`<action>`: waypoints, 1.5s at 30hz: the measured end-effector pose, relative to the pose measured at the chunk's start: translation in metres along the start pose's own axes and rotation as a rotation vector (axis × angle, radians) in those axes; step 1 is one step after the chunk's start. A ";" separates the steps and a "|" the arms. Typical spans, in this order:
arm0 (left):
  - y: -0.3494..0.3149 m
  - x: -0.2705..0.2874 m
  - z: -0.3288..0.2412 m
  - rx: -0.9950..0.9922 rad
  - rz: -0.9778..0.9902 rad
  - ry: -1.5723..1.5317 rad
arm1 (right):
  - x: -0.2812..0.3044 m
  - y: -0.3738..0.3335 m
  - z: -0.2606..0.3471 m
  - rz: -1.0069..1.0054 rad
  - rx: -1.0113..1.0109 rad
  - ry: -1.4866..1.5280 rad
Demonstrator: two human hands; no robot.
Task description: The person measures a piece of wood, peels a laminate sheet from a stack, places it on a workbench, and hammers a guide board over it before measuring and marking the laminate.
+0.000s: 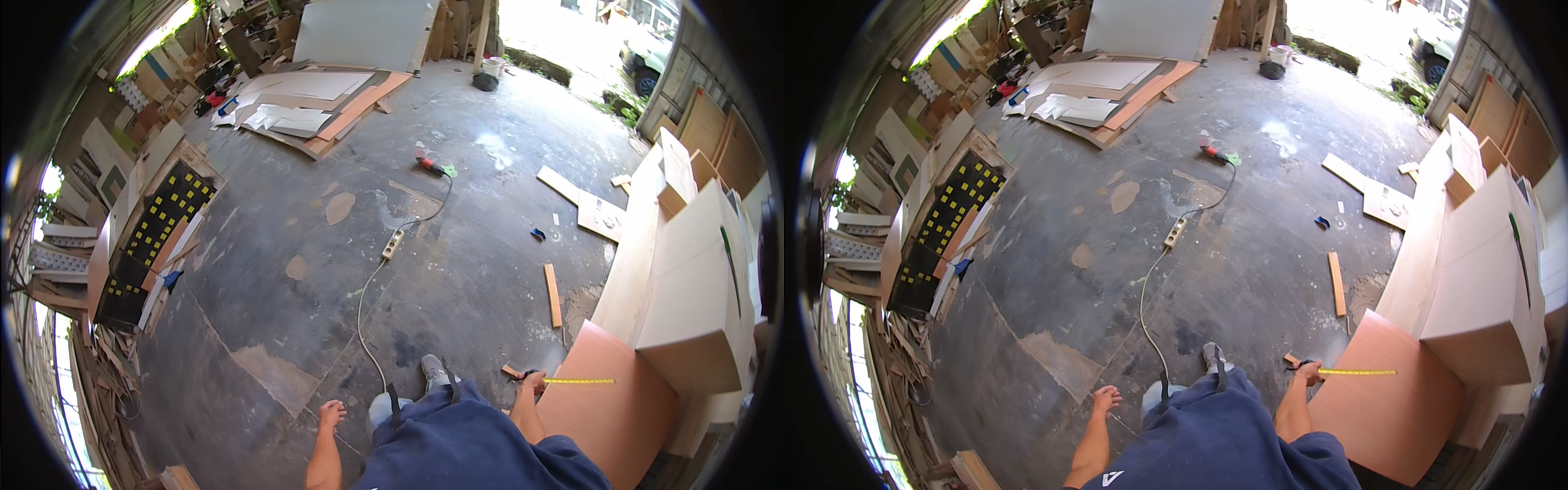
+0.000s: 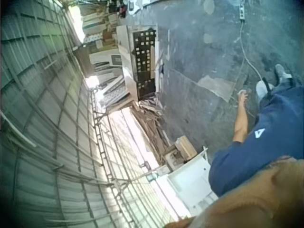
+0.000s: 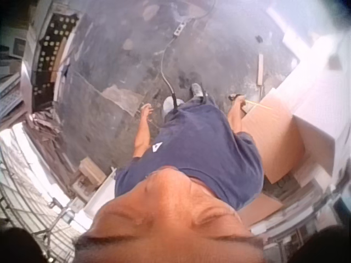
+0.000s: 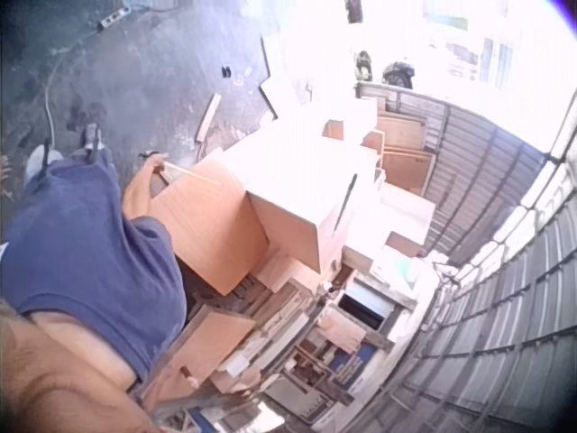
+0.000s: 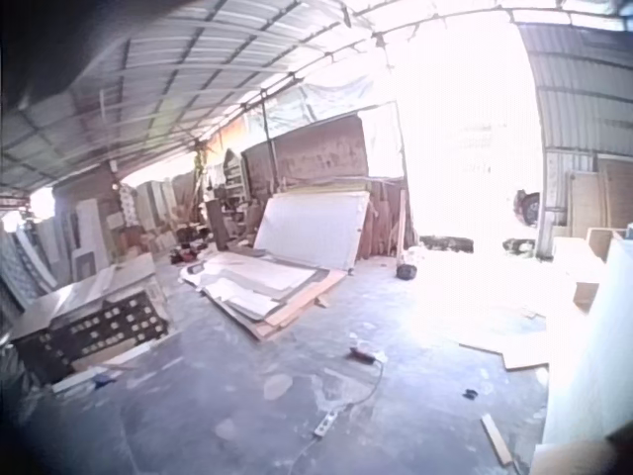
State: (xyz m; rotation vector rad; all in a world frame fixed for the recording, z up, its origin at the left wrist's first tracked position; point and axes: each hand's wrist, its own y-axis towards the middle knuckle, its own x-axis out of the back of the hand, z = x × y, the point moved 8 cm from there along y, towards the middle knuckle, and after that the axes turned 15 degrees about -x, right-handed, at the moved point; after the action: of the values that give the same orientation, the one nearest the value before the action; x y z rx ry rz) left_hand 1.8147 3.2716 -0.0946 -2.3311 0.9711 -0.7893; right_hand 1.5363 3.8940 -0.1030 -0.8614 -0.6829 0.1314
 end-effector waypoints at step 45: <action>0.831 0.320 -0.572 0.057 -0.163 -0.041 | -1.042 -0.952 -0.194 0.465 1.092 -1.262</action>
State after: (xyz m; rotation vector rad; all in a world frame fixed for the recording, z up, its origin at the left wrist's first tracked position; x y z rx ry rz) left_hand 1.2305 2.3889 -0.1044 -2.3894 0.7391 -0.8174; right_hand 0.6867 2.7542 -0.0122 0.2646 -1.3430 1.4100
